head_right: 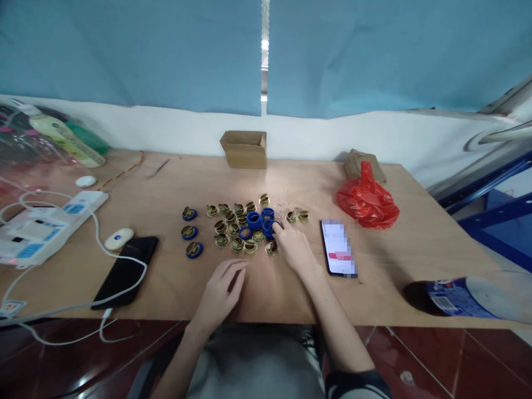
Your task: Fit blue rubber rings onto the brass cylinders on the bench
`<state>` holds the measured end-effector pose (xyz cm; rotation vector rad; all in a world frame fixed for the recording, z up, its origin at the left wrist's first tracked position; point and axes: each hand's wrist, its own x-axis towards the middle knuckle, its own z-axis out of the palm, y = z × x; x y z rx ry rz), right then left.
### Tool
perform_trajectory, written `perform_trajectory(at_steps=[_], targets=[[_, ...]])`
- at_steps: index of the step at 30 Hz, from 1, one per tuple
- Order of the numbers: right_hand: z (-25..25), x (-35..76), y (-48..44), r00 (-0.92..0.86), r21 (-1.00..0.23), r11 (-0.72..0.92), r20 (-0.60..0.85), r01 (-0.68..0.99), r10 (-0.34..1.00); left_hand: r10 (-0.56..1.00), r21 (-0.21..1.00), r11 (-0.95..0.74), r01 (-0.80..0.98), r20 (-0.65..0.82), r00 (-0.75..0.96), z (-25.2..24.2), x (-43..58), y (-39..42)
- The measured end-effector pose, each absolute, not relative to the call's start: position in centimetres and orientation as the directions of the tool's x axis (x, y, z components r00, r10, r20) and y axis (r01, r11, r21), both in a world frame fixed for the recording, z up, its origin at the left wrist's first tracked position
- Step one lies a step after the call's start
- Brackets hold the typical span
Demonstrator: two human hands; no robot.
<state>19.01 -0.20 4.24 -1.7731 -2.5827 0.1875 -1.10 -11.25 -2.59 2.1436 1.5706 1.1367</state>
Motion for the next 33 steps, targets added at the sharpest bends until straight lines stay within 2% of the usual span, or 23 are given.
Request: perform_trajectory(at_steps=[4,9,14,17,25,33], targets=[[4.1,19.1,-0.6,-0.385,-0.131,0.376,-0.049,0.917,0.922,0.891,0.611,-0.432,0.663,0.405,0.206,-3.1,0.2,-10.8],[5.7,19.8,-2.1,-0.401,-0.241,0.404,0.063,0.882,0.914,0.906,0.640,-0.410,0.650,0.368,0.209,-3.1,0.3,-10.4],[6.1,20.0,-3.2,-0.502,-0.311,0.461,-0.061,0.831,0.863,0.907,0.646,-0.412,0.643,0.357,0.222,-3.2,0.0,-10.3],[5.4,19.9,-3.2,-0.515,-0.317,0.466,-0.088,0.826,0.853,0.908,0.652,-0.412,0.637,0.351,0.229,-3.3,-0.1,-10.3],[5.1,19.1,-3.6,-0.394,-0.288,0.369,-0.032,0.884,0.919,0.905,0.655,-0.419,0.629,0.356,0.232,-3.2,-0.1,-10.4],[4.6,18.0,-3.4,-0.352,-0.220,0.322,-0.114,0.921,0.929,0.909,0.664,-0.411,0.625,0.350,0.226,-3.1,-0.3,-10.5]])
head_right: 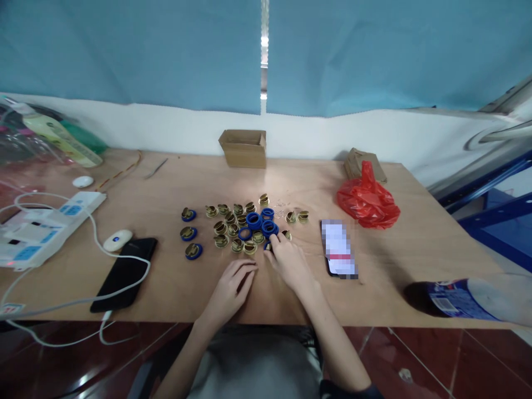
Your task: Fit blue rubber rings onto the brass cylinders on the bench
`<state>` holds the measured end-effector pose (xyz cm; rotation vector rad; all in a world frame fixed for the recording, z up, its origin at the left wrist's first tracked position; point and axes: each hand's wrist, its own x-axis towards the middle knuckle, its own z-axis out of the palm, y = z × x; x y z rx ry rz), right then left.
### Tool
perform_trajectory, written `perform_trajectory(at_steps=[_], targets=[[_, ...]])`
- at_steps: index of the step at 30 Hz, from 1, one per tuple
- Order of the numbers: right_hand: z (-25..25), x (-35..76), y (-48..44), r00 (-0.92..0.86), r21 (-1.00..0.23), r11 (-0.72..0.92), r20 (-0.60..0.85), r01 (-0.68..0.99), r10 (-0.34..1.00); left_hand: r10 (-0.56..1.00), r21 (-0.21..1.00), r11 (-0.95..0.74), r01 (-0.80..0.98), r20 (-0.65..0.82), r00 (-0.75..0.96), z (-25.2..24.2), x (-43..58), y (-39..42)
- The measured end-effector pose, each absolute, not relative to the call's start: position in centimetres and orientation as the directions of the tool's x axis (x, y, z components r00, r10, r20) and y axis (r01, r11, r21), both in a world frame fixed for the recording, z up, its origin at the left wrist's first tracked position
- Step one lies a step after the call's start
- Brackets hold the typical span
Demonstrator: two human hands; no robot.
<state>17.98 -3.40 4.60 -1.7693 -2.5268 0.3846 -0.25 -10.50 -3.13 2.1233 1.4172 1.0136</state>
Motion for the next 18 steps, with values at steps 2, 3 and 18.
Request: perform_trajectory(at_steps=[2,3,18], targets=[[4.4,17.9,-3.4,-0.334,-0.216,0.301,-0.134,0.929,0.933,0.907,0.666,-0.415,0.620,0.357,0.224,-3.0,-0.3,-10.5],[4.3,17.8,-3.4,-0.325,-0.218,0.290,-0.147,0.932,0.934,0.906,0.667,-0.417,0.617,0.361,0.223,-3.0,-0.3,-10.5],[2.7,18.8,-4.2,-0.377,-0.488,0.303,-0.057,0.819,0.925,0.947,0.801,-0.316,0.508,0.297,0.121,-2.9,-0.4,-10.7]])
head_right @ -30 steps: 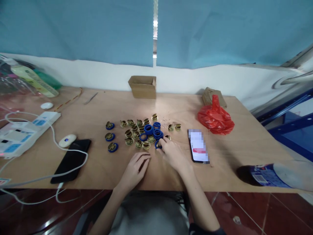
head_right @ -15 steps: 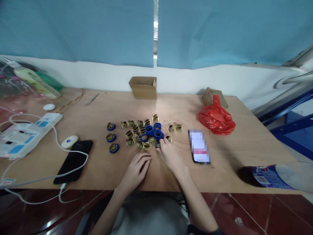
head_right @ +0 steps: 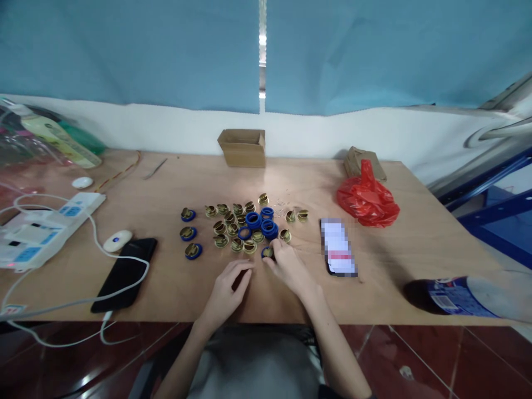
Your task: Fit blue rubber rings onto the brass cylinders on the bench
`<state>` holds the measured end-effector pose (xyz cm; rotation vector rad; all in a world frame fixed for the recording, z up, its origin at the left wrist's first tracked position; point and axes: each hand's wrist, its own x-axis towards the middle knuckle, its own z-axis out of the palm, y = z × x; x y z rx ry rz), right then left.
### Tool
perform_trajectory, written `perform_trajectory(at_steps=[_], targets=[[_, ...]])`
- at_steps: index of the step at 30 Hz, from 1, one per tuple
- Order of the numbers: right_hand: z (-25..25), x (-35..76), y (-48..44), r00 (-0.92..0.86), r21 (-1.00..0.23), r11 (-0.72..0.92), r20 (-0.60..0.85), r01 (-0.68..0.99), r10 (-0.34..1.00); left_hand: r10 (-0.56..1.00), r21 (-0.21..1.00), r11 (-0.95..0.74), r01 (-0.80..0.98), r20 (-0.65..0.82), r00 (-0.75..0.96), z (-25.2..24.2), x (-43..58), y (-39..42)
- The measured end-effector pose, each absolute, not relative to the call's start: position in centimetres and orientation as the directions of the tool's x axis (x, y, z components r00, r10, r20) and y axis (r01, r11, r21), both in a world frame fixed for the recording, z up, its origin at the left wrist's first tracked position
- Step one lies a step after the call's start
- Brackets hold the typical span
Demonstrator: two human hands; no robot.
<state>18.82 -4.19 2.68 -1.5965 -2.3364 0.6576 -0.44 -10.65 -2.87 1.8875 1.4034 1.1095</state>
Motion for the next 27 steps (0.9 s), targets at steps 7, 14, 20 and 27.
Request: perform_trajectory(at_steps=[7,14,20,27], targets=[[4.5,18.5,-6.6,-0.406,-0.614,0.265,-0.099,0.743,0.909,0.998,0.944,-0.057,0.325,0.054,0.019,-2.1,-0.1,-10.9],[5.5,18.4,-9.0,-0.458,-0.824,0.274,0.020,0.496,0.889,0.971,0.977,0.215,-0.011,-0.213,0.106,-0.3,-0.2,-11.4],[3.2,18.0,-10.2,-0.264,-0.964,0.156,0.096,0.217,0.960,0.969,0.951,0.240,-0.197,-0.220,0.115,0.4,-0.6,-11.8],[3.4,17.8,-10.9,-0.310,-0.949,0.162,0.074,0.269,0.948,0.990,0.986,0.125,-0.106,-0.117,0.083,1.9,-1.0,-12.0]])
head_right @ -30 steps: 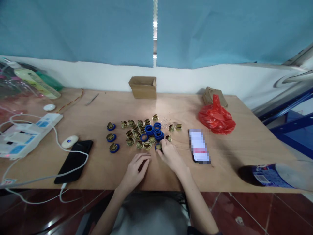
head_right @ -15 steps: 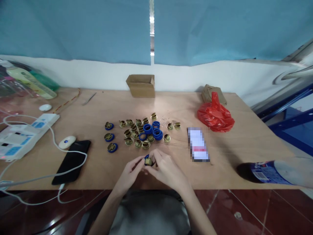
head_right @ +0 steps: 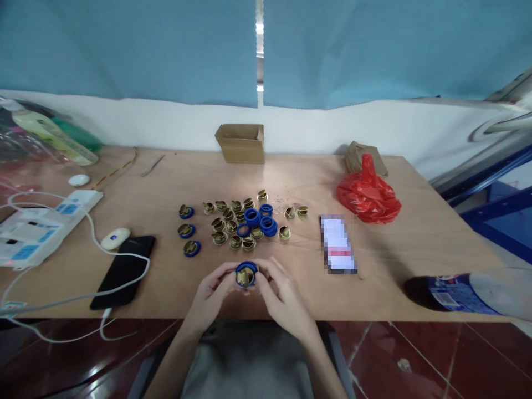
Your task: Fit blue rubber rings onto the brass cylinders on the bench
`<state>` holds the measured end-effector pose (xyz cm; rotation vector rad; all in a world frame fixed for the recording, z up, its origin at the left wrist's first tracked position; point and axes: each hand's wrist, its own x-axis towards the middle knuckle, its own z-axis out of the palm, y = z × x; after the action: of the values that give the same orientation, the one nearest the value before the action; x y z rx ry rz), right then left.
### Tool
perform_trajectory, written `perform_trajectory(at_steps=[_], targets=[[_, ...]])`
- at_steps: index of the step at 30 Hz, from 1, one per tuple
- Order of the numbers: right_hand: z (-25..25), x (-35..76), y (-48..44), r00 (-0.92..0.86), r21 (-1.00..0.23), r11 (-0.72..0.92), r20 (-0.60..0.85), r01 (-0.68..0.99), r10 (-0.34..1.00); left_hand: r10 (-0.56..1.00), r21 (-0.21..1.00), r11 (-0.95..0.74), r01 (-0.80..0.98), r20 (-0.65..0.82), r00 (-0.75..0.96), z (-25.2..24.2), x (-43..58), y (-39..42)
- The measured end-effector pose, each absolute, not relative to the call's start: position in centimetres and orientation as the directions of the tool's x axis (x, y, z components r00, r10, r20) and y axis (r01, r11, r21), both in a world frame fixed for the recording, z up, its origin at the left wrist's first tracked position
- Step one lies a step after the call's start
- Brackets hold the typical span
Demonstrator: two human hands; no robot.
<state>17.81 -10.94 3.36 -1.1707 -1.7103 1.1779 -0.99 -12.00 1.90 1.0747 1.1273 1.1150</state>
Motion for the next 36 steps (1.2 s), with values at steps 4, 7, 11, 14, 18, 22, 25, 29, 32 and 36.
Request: perform_trajectory(at_steps=[4,7,11,14,18,22,25,29,32,36], targets=[[3.7,17.9,-10.9,-0.326,-0.940,0.183,0.084,0.287,0.942,0.991,0.989,0.106,-0.104,-0.097,0.088,2.1,-0.8,-12.2],[3.9,17.9,-10.9,-0.362,-0.931,0.205,0.087,0.302,0.928,0.997,0.994,0.068,-0.082,-0.064,0.051,1.9,-0.6,-12.3],[4.1,17.7,-11.0,-0.392,-0.932,0.213,0.085,0.294,0.916,0.999,0.999,0.027,-0.022,-0.027,0.022,1.8,-0.6,-12.3],[4.0,17.5,-11.0,-0.340,-0.932,0.201,0.092,0.301,0.936,0.998,0.999,0.038,-0.023,-0.037,0.043,1.9,-0.5,-12.2],[3.1,17.2,-10.6,-0.239,-0.960,0.121,0.060,0.251,0.969,0.988,0.979,0.151,-0.138,-0.151,0.011,1.8,-0.1,-12.0],[1.9,17.3,-10.1,-0.203,-0.977,0.051,0.008,0.207,0.979,0.956,0.888,0.294,-0.355,-0.266,0.126,1.6,0.3,-11.9],[1.4,17.5,-10.0,-0.194,-0.975,0.036,-0.008,0.221,0.981,0.954,0.878,0.296,-0.376,-0.254,0.158,1.7,0.4,-11.8],[1.4,17.6,-10.2,-0.221,-0.969,0.059,0.004,0.241,0.975,0.946,0.876,0.320,-0.361,-0.278,0.165,1.9,0.4,-11.6],[1.5,17.5,-10.4,-0.210,-0.967,0.090,0.039,0.238,0.977,0.946,0.880,0.322,-0.350,-0.283,0.158,2.1,0.2,-11.5],[1.5,17.3,-10.5,-0.170,-0.968,0.115,0.078,0.223,0.982,0.951,0.892,0.293,-0.343,-0.234,0.205,2.2,0.0,-11.5]])
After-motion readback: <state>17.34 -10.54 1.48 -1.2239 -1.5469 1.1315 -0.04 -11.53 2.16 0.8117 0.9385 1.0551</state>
